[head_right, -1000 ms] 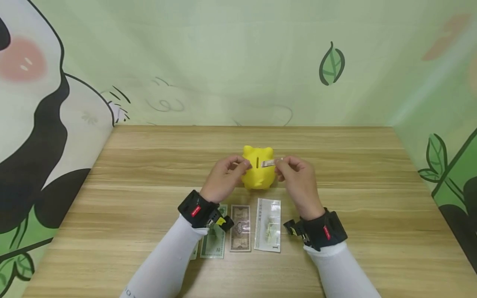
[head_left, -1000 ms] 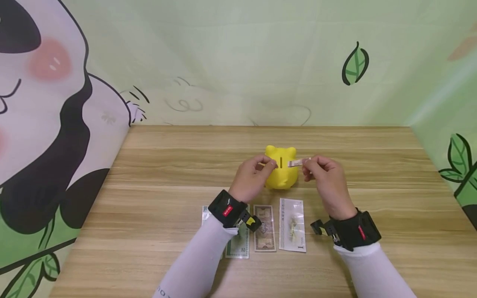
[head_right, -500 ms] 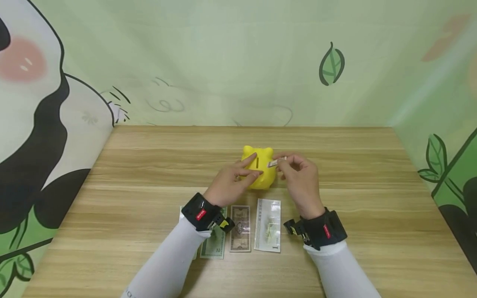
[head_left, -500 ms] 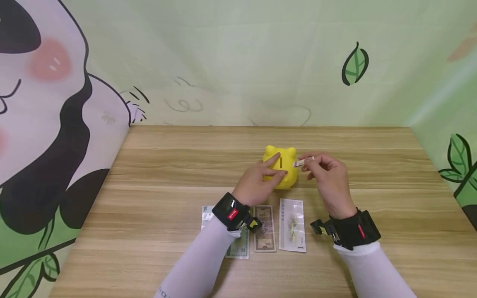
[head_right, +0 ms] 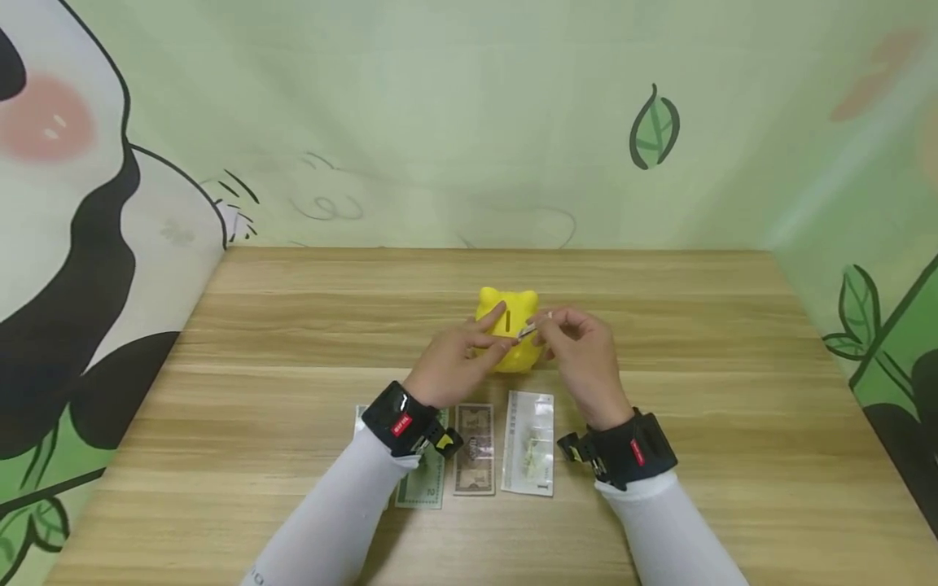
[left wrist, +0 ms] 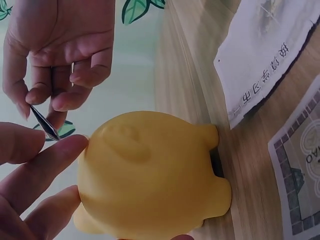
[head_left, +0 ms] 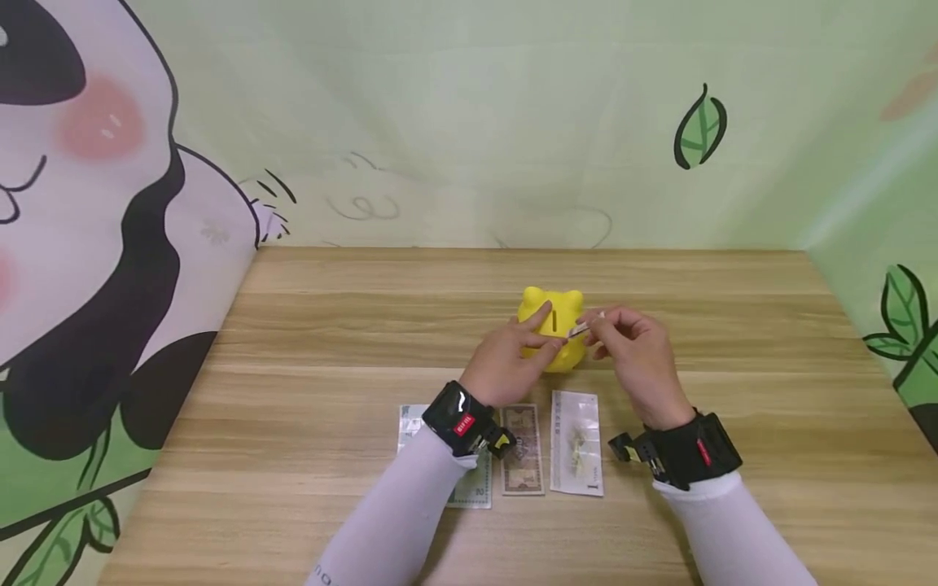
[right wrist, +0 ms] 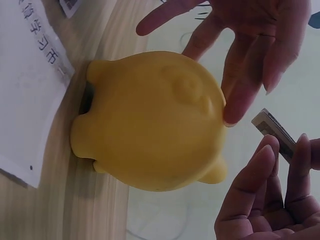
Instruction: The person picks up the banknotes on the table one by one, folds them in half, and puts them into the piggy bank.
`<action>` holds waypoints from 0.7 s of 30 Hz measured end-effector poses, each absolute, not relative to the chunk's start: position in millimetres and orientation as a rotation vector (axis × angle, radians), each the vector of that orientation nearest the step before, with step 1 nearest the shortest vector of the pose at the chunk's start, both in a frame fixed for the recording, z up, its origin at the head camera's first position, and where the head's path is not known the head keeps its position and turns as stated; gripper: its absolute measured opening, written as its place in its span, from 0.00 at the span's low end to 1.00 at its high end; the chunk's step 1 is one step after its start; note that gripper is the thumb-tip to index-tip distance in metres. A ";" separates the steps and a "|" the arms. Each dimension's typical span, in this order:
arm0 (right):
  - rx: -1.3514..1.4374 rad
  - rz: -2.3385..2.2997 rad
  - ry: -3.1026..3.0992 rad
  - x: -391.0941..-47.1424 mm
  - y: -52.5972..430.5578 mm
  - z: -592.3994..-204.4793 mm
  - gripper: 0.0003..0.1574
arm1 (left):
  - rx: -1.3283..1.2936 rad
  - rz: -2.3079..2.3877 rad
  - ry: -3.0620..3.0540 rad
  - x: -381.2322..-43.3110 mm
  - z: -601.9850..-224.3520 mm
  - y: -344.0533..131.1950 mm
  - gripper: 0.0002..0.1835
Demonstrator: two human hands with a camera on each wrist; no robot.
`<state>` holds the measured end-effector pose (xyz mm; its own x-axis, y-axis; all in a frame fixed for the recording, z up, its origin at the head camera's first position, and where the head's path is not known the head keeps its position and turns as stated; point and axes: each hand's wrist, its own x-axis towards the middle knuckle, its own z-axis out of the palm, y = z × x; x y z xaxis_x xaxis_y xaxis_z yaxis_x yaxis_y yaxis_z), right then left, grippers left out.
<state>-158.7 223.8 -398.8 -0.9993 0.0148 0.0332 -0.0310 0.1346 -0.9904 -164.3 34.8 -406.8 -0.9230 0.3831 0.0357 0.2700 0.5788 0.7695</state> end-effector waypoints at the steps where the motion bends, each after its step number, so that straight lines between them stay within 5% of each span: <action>1: 0.017 2.045 -2.351 -158.9 222.8 -399.4 0.23 | 0.558 1.265 2.673 -164.0 -406.8 34.5 0.16; 21: 0.046 1.938 -2.393 -185.4 211.4 -410.1 0.24 | 0.570 1.200 2.708 -163.6 -407.8 30.0 0.15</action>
